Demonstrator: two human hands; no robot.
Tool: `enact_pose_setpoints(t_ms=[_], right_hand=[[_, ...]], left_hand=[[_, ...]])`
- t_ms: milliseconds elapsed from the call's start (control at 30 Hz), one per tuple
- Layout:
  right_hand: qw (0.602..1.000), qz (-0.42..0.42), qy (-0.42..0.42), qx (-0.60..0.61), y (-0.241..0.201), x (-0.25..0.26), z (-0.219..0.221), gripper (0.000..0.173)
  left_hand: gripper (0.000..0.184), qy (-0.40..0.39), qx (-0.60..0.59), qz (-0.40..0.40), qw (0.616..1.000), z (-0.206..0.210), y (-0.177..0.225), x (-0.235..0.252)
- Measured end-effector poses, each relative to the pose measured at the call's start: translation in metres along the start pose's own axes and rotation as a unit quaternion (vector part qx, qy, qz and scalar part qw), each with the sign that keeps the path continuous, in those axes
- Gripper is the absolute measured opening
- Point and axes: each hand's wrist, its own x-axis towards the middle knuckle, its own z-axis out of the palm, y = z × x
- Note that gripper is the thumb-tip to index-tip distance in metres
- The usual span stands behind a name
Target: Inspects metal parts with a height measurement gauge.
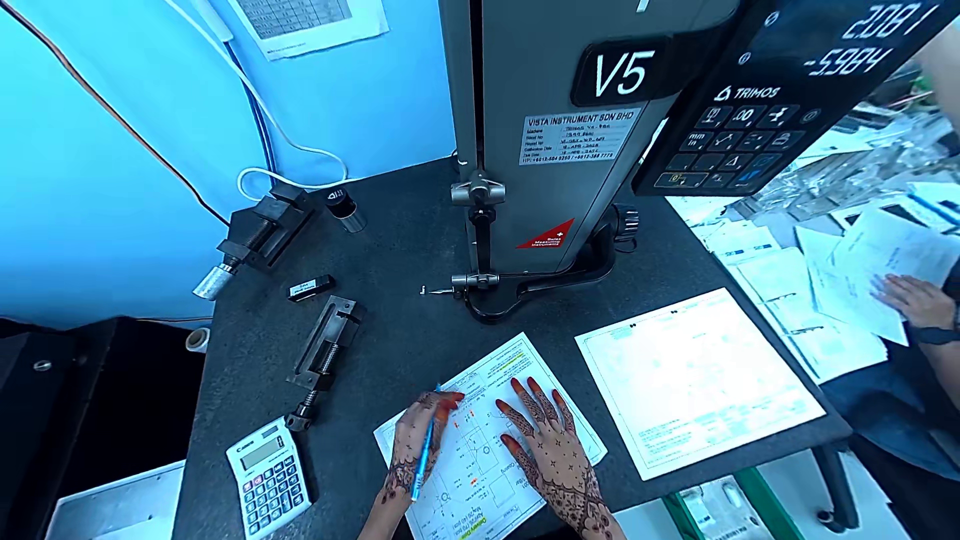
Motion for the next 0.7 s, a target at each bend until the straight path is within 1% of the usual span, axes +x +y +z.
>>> enact_pose_setpoints(t_ms=[67, 133, 167, 233, 300, 400, 467, 600, 633, 700], right_hand=[[1.0, -0.017, 0.008, 0.002, 0.001, 0.001, 0.0, 0.047], [0.999, -0.039, 0.015, 0.017, 0.002, 0.0, -0.002, 0.044], [0.998, -0.05, 0.026, 0.018, 0.001, 0.0, -0.005, 0.043], [0.997, -0.054, 0.05, 0.019, -0.006, -0.003, -0.015, 0.04], [0.996, -0.052, 0.06, 0.038, -0.013, -0.007, -0.023, 0.039], [0.995, -0.071, 0.044, 0.062, -0.017, -0.017, -0.024, 0.036], [0.993, -0.089, 0.006, 0.081, -0.028, -0.022, -0.027, 0.035], [0.984, -0.123, -0.095, 0.089, -0.056, -0.032, -0.03, 0.036], [0.983, -0.128, -0.107, 0.081, -0.057, -0.034, -0.027, 0.038], [0.984, -0.133, -0.107, 0.055, -0.046, -0.034, -0.021, 0.038]], left_hand=[[0.031, -0.052, 0.081, 0.064, 0.993, -0.001, 0.001, -0.004], [0.038, -0.102, 0.156, 0.088, 0.979, -0.008, 0.004, -0.013], [0.045, -0.105, 0.192, 0.091, 0.971, -0.012, 0.006, -0.019], [0.057, -0.086, 0.264, 0.079, 0.958, -0.02, 0.009, -0.033], [0.063, -0.066, 0.306, 0.037, 0.949, -0.027, 0.016, -0.047], [0.063, -0.066, 0.308, -0.064, 0.947, -0.034, 0.04, -0.061], [0.063, -0.078, 0.306, -0.131, 0.94, -0.031, 0.055, -0.07], [0.057, -0.052, 0.331, -0.214, 0.917, -0.016, 0.076, -0.079], [0.056, -0.045, 0.331, -0.235, 0.913, -0.014, 0.08, -0.078], [0.053, -0.029, 0.335, -0.259, 0.905, -0.012, 0.087, -0.076]])
